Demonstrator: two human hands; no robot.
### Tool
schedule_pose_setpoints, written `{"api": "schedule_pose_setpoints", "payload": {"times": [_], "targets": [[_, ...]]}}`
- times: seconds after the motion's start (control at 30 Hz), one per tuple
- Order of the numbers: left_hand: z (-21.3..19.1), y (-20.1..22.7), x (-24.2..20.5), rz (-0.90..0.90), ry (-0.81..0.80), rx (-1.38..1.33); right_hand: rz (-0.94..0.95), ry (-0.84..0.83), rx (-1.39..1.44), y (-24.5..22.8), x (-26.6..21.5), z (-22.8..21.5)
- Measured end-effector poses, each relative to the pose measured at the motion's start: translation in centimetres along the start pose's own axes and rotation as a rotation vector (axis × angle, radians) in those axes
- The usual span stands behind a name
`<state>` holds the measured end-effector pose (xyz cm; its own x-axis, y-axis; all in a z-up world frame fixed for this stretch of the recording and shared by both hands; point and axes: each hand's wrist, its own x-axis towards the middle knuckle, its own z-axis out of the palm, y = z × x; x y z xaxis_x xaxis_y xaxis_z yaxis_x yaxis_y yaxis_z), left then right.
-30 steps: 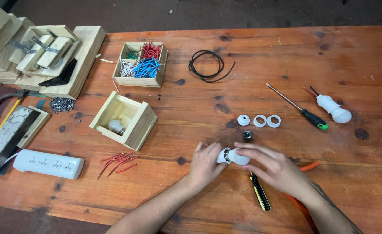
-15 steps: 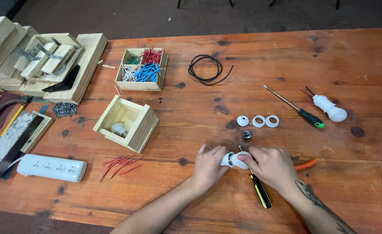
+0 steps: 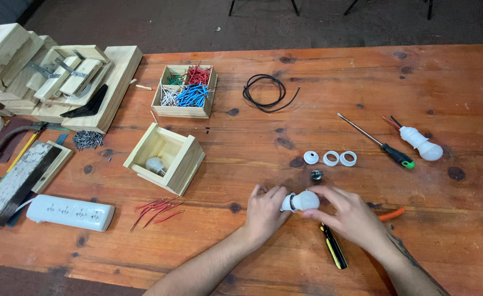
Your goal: The person disassembles a light bulb, tests it on a power strip, and then works with wires and a small electrical component using a screwdriver and pliers.
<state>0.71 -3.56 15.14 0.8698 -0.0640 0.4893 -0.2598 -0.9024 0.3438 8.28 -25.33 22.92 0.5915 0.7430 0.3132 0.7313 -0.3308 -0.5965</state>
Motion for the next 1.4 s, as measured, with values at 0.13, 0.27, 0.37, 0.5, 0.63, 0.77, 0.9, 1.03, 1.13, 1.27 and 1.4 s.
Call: {"api": "schedule_pose_setpoints", "payload": {"times": [0.13, 0.27, 0.37, 0.5, 0.63, 0.77, 0.9, 1.03, 1.13, 1.27, 1.4], "targets": [[0.1, 0.2, -0.2, 0.041, -0.042, 0.072, 0.264, -0.027, -0.325, 1.4, -0.6, 1.8], [-0.5, 0.2, 0.2, 0.008, -0.011, 0.038, 0.35, -0.074, -0.117, -0.3, 0.3, 0.4], [-0.5, -0.1, 0.2, -0.028, 0.004, 0.083, 0.373, -0.132, 0.172, -1.5, 0.5, -0.9], [-0.5, -0.3, 0.0, -0.039, -0.026, 0.098, 0.025, -0.086, 0.107, -0.8, 0.4, -0.8], [-0.2, -0.2, 0.0, -0.006, -0.056, 0.156, 0.189, -0.057, 0.04, 0.5, 0.0, 0.4], [-0.5, 0.4, 0.0, 0.057, -0.003, 0.148, 0.398, -0.111, -0.172, 0.8, -0.1, 1.5], [-0.5, 0.4, 0.0, 0.022, -0.047, 0.163, 0.354, -0.045, -0.074, -0.6, 0.3, -0.1], [-0.8, 0.1, 0.2, 0.009, -0.023, 0.141, 0.169, -0.153, 0.123, -0.5, 0.6, -1.3], [-0.5, 0.0, 0.0, 0.007, -0.033, 0.14, 0.036, -0.151, 0.119, -0.4, 0.5, -1.1], [-0.8, 0.6, 0.1, 0.052, 0.006, 0.177, 0.335, -0.131, -0.014, 0.6, 0.2, 0.6], [-0.2, 0.5, -0.2, 0.022, -0.065, 0.159, 0.352, -0.083, -0.338, 0.9, -0.5, 1.7]]}}
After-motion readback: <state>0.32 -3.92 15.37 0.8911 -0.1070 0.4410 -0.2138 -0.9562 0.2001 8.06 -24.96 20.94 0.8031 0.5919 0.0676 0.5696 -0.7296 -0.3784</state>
